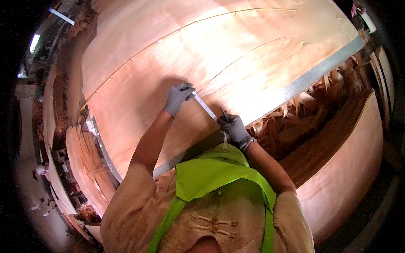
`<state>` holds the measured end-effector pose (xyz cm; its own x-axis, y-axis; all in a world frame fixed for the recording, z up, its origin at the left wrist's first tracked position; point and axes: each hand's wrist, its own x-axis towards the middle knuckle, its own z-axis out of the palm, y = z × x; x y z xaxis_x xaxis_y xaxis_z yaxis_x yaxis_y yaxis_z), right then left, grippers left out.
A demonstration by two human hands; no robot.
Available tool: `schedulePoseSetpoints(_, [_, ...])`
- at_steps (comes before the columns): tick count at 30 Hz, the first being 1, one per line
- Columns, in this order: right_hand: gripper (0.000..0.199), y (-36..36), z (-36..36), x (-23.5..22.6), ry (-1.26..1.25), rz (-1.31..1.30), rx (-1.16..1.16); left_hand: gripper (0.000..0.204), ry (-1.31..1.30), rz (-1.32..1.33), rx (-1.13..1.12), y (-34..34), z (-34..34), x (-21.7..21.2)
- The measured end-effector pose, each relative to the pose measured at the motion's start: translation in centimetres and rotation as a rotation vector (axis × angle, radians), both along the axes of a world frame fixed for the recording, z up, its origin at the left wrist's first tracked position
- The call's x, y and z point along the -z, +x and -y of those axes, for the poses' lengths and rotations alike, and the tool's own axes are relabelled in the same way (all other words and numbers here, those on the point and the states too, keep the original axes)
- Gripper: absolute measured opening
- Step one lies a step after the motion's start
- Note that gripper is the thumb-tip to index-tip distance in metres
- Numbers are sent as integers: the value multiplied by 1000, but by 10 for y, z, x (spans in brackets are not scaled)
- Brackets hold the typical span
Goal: The person prepares thin wood veneer sheets by smoothing them onto a work surface, using a small hand tool to trim or score the material, and checking the alignment of multiple sheets before clearing scraps.
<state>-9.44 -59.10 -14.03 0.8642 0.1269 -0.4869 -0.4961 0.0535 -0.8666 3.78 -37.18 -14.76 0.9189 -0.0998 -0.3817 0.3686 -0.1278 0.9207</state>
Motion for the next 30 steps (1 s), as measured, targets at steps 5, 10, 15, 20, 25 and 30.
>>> schedulePoseSetpoints(5, [18, 20, -14, 2, -37, -67, 52, 30, 565, 550, 57, 29, 4, 28])
schedulePoseSetpoints(10, [18, 28, -11, 23, -86, -185, 90, 39, 764, 777, 127, 32, 3, 32])
schedulePoseSetpoints(15, [20, 25, -6, 37, -37, -155, 108, 44, 928, 1056, 364, -6, 2, 14])
schedulePoseSetpoints(20, [19, 32, -7, 37, -89, -200, 76, 47, 883, 986, 447, -7, -6, 34])
schedulePoseSetpoints(25, [21, 29, -7, 32, -57, -205, 116, 45, 940, 1028, 424, -9, -3, 39])
schedulePoseSetpoints(30, [21, 30, -7, 34, -52, -167, 111, 36, 951, 1132, 491, -7, -5, 41])
